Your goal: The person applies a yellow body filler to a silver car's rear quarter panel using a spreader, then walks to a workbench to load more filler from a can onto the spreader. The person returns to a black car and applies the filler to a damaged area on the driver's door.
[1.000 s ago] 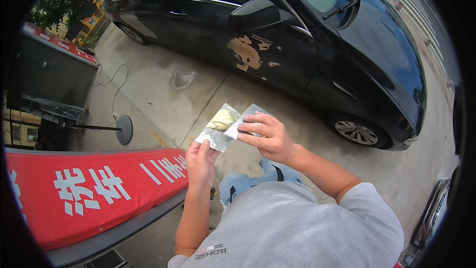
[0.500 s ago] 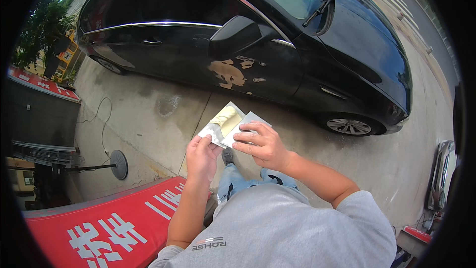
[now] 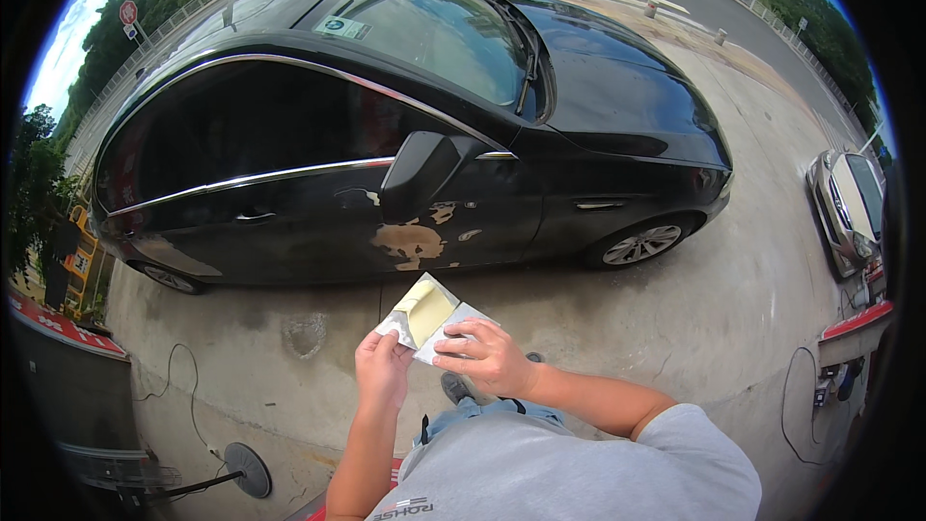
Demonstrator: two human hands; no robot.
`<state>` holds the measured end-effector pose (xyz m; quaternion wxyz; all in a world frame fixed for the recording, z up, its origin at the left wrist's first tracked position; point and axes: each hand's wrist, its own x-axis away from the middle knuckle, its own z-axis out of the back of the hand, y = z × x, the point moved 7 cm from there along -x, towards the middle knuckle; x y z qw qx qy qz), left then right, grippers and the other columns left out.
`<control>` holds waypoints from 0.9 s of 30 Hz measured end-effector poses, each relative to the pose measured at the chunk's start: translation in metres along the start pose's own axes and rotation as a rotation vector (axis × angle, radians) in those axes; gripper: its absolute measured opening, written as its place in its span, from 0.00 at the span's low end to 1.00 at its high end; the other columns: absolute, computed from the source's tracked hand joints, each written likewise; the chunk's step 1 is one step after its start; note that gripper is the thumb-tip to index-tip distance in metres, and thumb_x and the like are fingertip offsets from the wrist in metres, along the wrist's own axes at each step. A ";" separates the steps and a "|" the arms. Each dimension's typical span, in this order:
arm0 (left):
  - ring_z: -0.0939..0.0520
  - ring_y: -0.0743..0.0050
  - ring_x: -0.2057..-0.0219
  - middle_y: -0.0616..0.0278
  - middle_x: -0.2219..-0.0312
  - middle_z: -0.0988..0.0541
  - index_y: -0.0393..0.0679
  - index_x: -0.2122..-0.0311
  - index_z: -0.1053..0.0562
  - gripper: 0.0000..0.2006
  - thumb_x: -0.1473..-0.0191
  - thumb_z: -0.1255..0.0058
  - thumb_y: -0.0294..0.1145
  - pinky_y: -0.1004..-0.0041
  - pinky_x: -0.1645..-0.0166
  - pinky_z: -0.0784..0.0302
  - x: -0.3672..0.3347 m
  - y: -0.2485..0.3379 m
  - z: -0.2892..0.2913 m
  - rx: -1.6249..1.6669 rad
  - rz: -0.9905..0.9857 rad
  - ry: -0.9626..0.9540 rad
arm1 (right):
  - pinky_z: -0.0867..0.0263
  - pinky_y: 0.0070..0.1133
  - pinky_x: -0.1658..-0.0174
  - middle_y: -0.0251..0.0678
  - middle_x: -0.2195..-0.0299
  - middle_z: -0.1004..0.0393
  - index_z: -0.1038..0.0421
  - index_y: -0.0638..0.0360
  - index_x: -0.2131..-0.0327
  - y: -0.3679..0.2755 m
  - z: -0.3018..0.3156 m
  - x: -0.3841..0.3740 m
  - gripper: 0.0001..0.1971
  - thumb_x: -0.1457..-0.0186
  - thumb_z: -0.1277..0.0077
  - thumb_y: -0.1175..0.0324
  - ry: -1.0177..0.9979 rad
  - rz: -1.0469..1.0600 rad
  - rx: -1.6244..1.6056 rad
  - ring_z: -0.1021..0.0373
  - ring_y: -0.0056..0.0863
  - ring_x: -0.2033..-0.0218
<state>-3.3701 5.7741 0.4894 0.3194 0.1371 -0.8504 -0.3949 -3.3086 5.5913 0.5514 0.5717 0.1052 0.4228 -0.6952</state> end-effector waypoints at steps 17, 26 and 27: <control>0.14 0.62 0.52 0.50 0.52 0.17 0.29 0.46 0.26 0.15 0.32 0.56 0.25 0.59 0.44 0.17 -0.027 0.031 0.052 -0.257 -0.169 -0.125 | 0.27 0.32 0.44 0.38 0.52 0.21 0.29 0.62 0.51 0.112 -0.052 0.026 0.10 0.33 0.56 0.76 0.553 -1.164 -1.367 0.23 0.31 0.51; 0.15 0.70 0.57 0.55 0.56 0.16 0.29 0.47 0.24 0.14 0.31 0.54 0.26 0.67 0.49 0.17 -0.028 0.047 0.040 -0.243 -0.189 -0.143 | 0.28 0.32 0.43 0.38 0.51 0.21 0.28 0.62 0.50 0.109 -0.050 0.017 0.11 0.34 0.56 0.75 0.579 -1.155 -1.422 0.23 0.31 0.51; 0.15 0.70 0.57 0.56 0.56 0.16 0.30 0.47 0.24 0.14 0.31 0.54 0.26 0.67 0.49 0.17 -0.028 0.049 0.038 -0.243 -0.191 -0.148 | 0.28 0.32 0.43 0.38 0.51 0.21 0.28 0.62 0.50 0.109 -0.049 0.017 0.11 0.34 0.55 0.75 0.584 -1.152 -1.432 0.23 0.30 0.51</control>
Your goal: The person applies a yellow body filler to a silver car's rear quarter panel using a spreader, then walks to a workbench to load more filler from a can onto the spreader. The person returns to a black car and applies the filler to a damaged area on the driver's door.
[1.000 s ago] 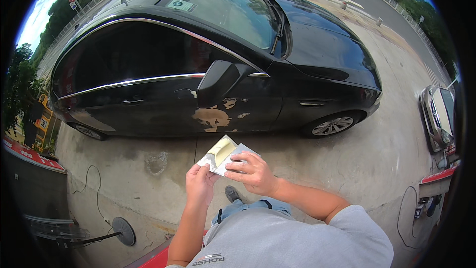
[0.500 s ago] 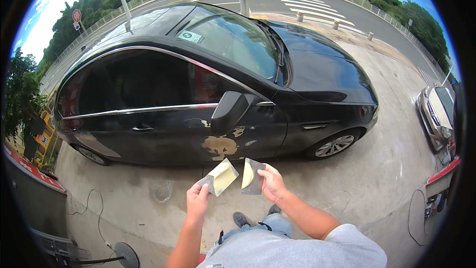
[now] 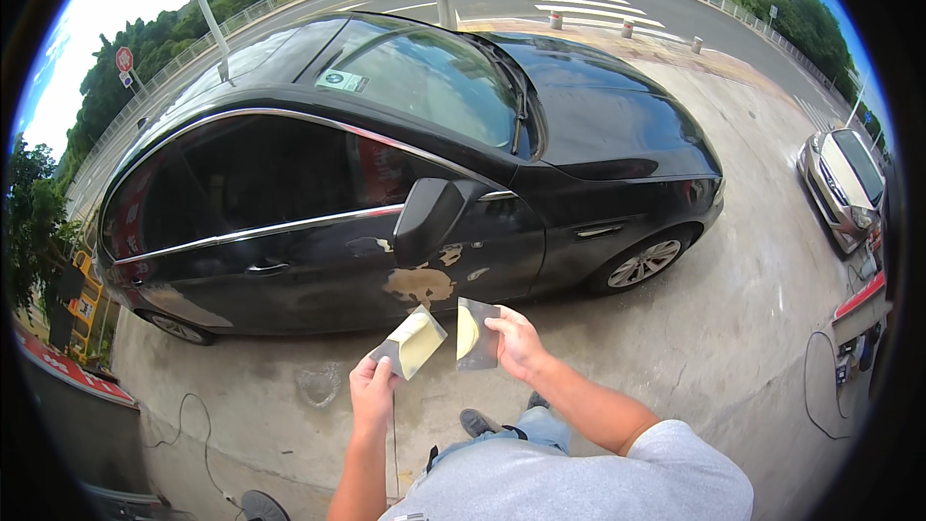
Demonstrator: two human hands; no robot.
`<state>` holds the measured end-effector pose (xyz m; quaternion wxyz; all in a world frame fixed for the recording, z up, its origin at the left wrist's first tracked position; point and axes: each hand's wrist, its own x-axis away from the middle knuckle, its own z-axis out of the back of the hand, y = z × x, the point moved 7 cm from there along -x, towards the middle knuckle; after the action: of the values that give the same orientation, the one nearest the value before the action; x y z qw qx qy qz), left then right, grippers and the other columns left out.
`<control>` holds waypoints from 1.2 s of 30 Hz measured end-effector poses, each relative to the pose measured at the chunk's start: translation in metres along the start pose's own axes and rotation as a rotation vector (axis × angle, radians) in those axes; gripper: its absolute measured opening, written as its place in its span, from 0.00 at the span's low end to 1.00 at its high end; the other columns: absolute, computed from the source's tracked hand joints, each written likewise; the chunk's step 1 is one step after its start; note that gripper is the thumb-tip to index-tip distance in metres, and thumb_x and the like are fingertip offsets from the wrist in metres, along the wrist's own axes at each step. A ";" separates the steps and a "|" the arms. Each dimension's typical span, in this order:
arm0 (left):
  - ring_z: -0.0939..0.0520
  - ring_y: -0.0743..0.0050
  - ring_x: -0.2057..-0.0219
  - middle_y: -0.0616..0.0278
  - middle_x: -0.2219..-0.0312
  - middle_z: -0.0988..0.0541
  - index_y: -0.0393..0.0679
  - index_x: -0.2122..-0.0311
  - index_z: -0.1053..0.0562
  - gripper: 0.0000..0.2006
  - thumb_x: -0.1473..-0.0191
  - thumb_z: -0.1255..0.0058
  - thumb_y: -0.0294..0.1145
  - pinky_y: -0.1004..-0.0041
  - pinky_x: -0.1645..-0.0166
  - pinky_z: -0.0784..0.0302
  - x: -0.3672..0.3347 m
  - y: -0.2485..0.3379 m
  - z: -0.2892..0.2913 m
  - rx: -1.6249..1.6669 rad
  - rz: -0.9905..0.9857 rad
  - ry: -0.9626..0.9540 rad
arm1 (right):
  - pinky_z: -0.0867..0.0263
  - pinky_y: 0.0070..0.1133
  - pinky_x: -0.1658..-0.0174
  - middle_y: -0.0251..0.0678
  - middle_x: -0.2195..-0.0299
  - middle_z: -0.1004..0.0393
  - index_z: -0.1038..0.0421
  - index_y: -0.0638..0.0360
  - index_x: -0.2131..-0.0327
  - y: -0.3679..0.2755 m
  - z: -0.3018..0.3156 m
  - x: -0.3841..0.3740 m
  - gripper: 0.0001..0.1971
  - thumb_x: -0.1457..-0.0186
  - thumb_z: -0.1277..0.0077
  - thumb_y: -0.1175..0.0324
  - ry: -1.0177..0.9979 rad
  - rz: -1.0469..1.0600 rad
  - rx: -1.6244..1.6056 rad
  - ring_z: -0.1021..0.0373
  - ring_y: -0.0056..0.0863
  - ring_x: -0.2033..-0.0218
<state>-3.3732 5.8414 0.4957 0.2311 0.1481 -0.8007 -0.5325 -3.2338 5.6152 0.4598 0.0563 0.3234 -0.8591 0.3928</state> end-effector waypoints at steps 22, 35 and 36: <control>0.22 0.84 0.62 0.68 0.61 0.18 0.35 0.45 0.22 0.14 0.31 0.51 0.27 0.78 0.55 0.26 0.002 0.034 -0.029 -0.477 -0.218 -0.190 | 0.33 0.20 0.50 0.30 0.59 0.21 0.27 0.64 0.53 -0.033 -0.043 -0.011 0.08 0.30 0.55 0.74 -0.110 0.335 0.523 0.30 0.15 0.57; 0.24 0.82 0.65 0.62 0.60 0.19 0.34 0.41 0.25 0.18 0.33 0.53 0.25 0.78 0.58 0.27 0.004 -0.004 -0.074 -0.639 -0.442 -0.298 | 0.31 0.24 0.47 0.32 0.56 0.23 0.29 0.62 0.51 0.007 -0.039 -0.003 0.10 0.30 0.57 0.72 0.013 0.181 0.078 0.29 0.19 0.53; 0.24 0.82 0.67 0.62 0.62 0.18 0.34 0.42 0.25 0.18 0.35 0.52 0.22 0.78 0.61 0.27 0.005 -0.009 -0.072 -0.699 -0.382 -0.309 | 0.31 0.24 0.46 0.32 0.56 0.23 0.29 0.62 0.51 0.000 -0.041 -0.004 0.10 0.30 0.57 0.71 0.010 0.176 0.041 0.29 0.19 0.53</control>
<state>-3.3395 5.7788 0.5124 0.0420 0.1252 -0.5554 -0.8210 -3.2375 5.6461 0.4864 0.0191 0.2458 -0.8757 0.4153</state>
